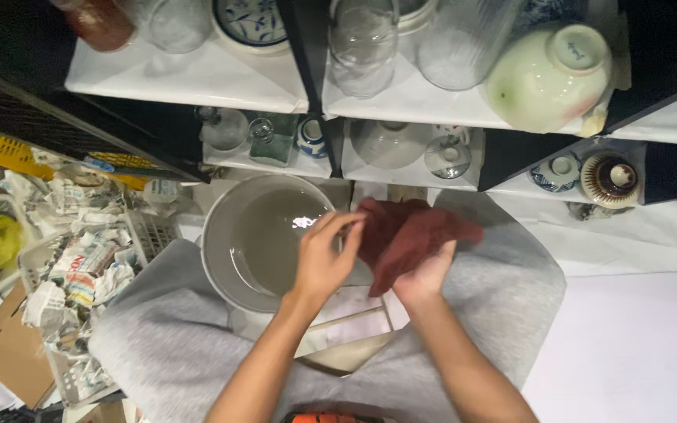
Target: The person washes various glassware and ceramic items in a bucket of water and then dries them with a cloth. They handle glasses, a mug, and a bowl, placing the cleaned items onto a nearby shelf.
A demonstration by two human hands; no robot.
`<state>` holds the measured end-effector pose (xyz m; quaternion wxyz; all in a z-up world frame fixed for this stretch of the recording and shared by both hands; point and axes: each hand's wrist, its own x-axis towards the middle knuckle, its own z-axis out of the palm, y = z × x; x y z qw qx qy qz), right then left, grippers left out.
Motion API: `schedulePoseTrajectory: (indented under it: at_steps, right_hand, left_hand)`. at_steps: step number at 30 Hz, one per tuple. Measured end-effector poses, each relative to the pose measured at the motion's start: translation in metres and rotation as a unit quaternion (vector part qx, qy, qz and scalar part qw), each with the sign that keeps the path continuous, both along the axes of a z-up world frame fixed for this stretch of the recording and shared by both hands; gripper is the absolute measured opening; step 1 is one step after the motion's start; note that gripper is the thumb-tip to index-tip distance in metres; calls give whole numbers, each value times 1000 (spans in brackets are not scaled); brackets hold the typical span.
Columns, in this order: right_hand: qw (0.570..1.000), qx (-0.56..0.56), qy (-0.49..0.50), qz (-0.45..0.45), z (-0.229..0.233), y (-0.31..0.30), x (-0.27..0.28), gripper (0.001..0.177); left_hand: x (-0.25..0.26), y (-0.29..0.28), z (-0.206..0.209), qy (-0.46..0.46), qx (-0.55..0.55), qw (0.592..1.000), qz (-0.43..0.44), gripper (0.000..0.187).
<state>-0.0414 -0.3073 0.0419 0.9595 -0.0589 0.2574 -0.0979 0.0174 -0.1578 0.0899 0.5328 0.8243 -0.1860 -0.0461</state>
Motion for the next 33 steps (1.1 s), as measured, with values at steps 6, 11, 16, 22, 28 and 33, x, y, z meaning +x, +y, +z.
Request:
schedulePoseTrajectory:
  at_steps: [6, 11, 16, 22, 28, 33]
  right_hand:
    - [993, -37, 12, -111, -69, -35, -20, 55]
    - [990, -52, -13, -131, -71, -39, -18, 56]
    - [989, -66, 26, -130, -65, -42, -10, 53]
    - [993, -55, -20, -106, -72, -46, -9, 50]
    - [988, -82, -61, -114, -78, -50, -4, 47]
    - [985, -26, 110, -131, -73, -55, 3, 54]
  left_hand:
    - [52, -110, -73, -97, 68, 989, -94, 26]
    - [71, -192, -131, -142, 178, 967, -111, 43]
    - [92, -210, -172, -197, 259, 936, -134, 35]
    - [97, -217, -199, -178, 227, 944, -160, 26]
    - [102, -224, -210, -217, 333, 898, -187, 22]
    - [97, -212, -190, -223, 318, 901, -192, 26]
